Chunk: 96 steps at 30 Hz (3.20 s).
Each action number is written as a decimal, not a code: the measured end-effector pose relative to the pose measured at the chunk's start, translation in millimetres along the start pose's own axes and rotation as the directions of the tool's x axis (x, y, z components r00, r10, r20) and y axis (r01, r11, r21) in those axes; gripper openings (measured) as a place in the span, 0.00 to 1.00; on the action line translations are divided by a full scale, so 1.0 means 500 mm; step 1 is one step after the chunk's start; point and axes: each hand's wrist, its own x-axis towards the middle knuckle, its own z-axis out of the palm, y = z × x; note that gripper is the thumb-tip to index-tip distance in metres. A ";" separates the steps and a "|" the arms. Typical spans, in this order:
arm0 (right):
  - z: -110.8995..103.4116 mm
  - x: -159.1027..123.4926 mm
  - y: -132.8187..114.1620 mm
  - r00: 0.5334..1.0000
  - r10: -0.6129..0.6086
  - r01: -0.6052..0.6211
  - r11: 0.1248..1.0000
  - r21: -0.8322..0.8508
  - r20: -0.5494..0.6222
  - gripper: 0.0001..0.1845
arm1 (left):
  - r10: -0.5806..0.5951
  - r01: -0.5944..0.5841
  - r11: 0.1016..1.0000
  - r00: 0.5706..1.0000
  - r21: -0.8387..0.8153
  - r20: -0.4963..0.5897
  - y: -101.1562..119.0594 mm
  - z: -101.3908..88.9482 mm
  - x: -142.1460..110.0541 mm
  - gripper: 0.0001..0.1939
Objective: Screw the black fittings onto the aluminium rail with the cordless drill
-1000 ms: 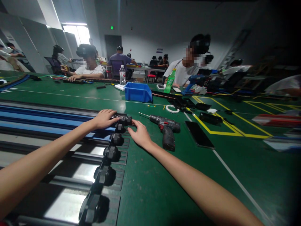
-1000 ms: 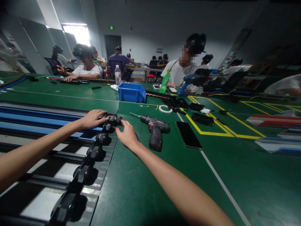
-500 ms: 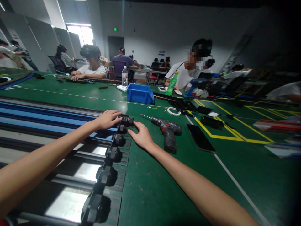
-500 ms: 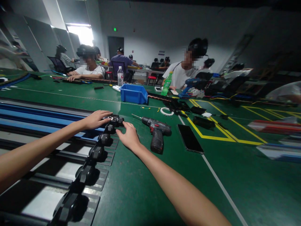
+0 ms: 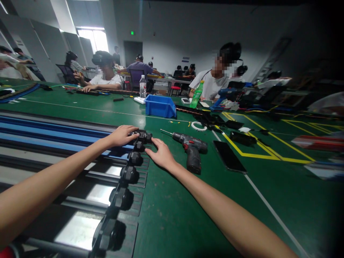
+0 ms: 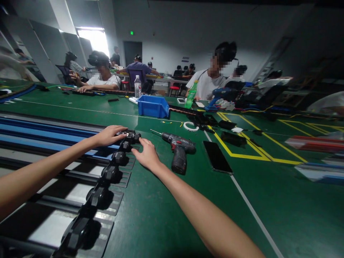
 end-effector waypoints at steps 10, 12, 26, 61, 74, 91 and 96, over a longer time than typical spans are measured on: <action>-0.005 0.001 0.000 0.999 -0.025 0.025 0.999 0.025 0.026 0.31 | -0.020 0.020 1.000 1.000 -0.017 -0.020 0.011 -0.007 -0.002 0.30; -0.007 0.001 -0.002 0.999 -0.030 0.029 0.999 0.030 0.030 0.31 | -0.030 0.030 0.999 0.999 -0.015 -0.026 0.015 -0.011 -0.004 0.30; -0.005 0.003 -0.007 0.998 -0.002 0.001 1.000 0.007 0.065 0.32 | -0.031 0.029 0.999 0.999 0.037 0.044 0.009 -0.011 0.002 0.30; -0.005 0.015 0.000 0.974 -0.105 0.110 0.994 -0.017 0.201 0.37 | -0.187 0.189 0.975 0.982 0.117 -0.029 0.011 -0.008 0.003 0.33; -0.008 0.016 -0.002 0.966 -0.105 0.110 0.994 -0.007 0.234 0.41 | -0.182 0.185 0.975 0.983 0.123 -0.035 0.005 -0.005 0.004 0.32; -0.004 0.015 0.003 0.962 -0.133 0.142 0.990 -0.020 0.238 0.42 | -0.153 0.158 0.981 0.987 0.112 -0.050 -0.006 0.000 0.006 0.30; -0.002 0.015 0.003 0.961 -0.131 0.144 0.989 -0.036 0.244 0.42 | -0.148 0.153 0.982 0.988 0.108 -0.052 -0.010 0.001 0.005 0.30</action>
